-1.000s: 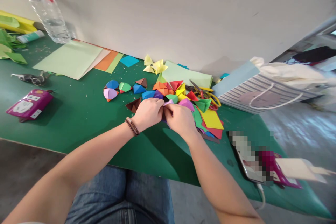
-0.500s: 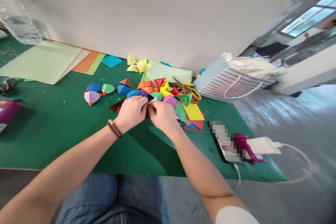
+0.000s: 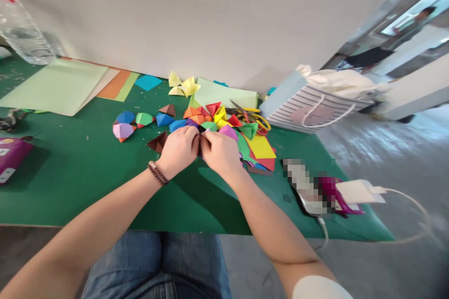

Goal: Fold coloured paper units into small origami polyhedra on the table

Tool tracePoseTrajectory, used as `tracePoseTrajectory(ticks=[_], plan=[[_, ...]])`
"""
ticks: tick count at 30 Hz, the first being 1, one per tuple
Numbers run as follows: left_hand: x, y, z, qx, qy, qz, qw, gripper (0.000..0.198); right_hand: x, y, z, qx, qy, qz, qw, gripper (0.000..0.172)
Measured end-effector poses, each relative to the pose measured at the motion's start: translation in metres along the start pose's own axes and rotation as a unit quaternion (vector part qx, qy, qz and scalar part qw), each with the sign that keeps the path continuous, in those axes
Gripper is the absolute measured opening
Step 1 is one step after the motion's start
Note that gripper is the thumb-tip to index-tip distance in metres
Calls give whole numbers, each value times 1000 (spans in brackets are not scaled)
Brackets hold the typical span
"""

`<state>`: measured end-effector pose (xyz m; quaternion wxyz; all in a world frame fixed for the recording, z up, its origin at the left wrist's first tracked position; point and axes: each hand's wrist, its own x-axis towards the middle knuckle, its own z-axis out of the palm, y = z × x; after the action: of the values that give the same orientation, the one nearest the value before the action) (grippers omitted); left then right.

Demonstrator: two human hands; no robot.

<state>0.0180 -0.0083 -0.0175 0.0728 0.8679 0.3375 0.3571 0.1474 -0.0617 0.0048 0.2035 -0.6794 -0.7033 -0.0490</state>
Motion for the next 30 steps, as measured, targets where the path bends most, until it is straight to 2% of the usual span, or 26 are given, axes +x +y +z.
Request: tracePoseTrajectory(ticks=[11, 15, 22, 30], plan=[[0, -6, -7, -34, -53, 13, 998, 14, 0, 2, 1, 23, -33, 10, 999, 25], [-1, -5, -7, -20, -55, 1, 998, 16, -2, -2, 4, 2, -34, -4, 999, 26], [-3, -2, -2, -29, -36, -18, 999, 18, -5, -2, 6, -28, 10, -7, 1000, 25], [-3, -2, -4, -14, -48, -5, 999, 17, -5, -1, 8, -42, 1, -17, 999, 24]])
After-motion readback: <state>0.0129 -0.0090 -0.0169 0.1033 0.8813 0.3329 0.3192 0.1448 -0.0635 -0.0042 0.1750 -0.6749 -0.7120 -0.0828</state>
